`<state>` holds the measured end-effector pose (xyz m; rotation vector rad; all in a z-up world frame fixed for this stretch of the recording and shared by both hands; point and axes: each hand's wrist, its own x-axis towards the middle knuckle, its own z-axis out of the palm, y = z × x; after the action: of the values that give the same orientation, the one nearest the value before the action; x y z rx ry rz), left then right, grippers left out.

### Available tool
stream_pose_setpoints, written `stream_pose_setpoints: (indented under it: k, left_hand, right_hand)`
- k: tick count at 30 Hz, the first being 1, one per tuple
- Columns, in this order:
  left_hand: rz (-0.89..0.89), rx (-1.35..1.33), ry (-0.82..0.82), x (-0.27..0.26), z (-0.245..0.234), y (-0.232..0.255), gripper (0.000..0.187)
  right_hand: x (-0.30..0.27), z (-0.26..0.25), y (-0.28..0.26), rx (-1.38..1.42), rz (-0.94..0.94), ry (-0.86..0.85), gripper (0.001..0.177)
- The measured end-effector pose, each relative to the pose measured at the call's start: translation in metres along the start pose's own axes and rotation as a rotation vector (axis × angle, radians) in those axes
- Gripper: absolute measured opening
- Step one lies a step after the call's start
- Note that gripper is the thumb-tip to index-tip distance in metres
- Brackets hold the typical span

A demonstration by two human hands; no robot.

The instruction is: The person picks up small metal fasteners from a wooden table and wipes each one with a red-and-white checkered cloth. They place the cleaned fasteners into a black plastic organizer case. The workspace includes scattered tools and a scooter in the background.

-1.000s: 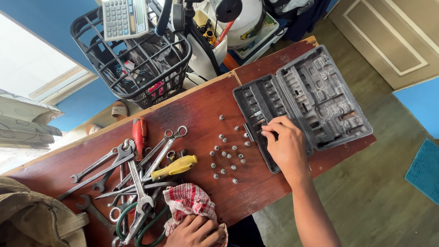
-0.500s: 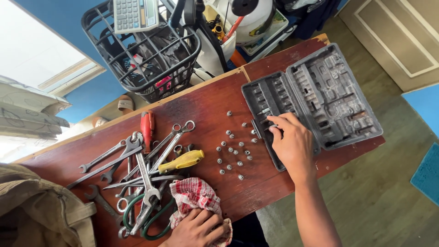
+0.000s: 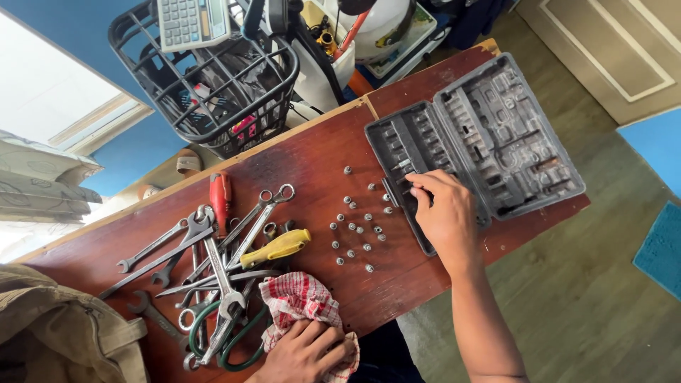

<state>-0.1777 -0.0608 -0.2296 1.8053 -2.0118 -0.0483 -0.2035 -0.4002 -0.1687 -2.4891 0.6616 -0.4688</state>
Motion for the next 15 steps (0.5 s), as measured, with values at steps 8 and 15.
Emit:
stream_pose_setpoints:
  k: [8,15]
  left_hand:
    - [0.010,0.001,-0.012,-0.001,0.002,-0.001,0.028]
    - [0.017,0.013,-0.030,-0.007,0.009,-0.002,0.032]
  right_hand:
    - [-0.001,0.004,0.006,0.022,-0.052,0.071,0.027]
    - [-0.005,0.010,0.003,-0.033,-0.086,0.119,0.022]
